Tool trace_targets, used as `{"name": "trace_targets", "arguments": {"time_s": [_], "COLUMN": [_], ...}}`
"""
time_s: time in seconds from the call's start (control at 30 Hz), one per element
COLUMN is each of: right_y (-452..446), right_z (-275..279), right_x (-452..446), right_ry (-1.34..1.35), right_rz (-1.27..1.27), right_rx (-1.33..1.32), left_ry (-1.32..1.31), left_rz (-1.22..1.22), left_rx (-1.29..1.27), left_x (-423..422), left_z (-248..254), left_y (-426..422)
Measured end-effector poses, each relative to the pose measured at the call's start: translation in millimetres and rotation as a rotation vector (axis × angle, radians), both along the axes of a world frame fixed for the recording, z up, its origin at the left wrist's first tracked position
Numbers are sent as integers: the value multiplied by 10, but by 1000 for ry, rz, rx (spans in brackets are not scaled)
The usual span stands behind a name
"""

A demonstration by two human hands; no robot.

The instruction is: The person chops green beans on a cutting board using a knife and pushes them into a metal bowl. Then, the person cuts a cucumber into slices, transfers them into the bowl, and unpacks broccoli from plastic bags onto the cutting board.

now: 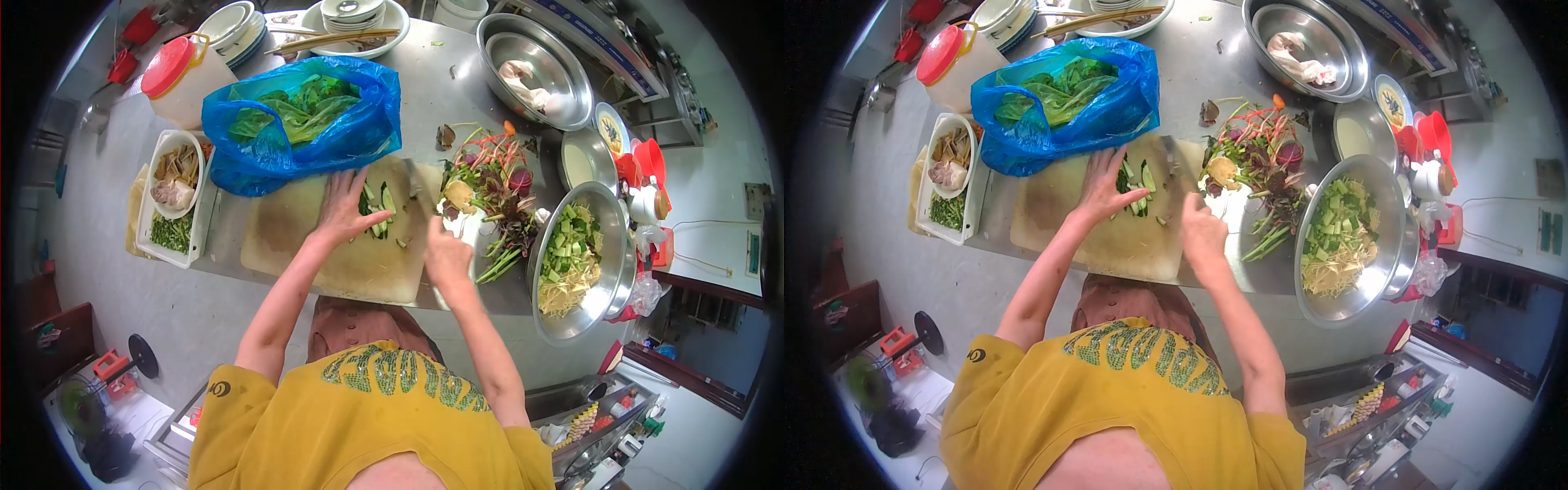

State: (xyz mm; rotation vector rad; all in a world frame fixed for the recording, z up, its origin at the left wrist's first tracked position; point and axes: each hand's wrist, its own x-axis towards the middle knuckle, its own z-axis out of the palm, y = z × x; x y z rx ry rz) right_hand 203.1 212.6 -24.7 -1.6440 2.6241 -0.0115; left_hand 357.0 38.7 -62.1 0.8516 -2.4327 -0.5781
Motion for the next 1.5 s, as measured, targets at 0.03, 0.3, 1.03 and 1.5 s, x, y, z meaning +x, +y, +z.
{"name": "trace_targets", "arguments": {"time_s": [0.03, 0.3, 1.03, 1.5], "right_y": [-20, 540, -349, 769], "right_z": [-22, -148, -338, 1373], "right_x": [102, 178, 1200, -331], "right_ry": [17, -689, -1847, -1123], "right_rz": [53, -101, -282, -631], "right_rx": [-9, -87, -171, -925], "left_ry": [-3, 2, 265, 710], "left_rz": [-3, -209, 286, -589], "left_rx": [3, 46, 174, 154], "left_x": [-30, 301, 533, -2019], "left_z": [-11, 42, 23, 1530], "left_y": [-26, 147, 412, 1106]}}
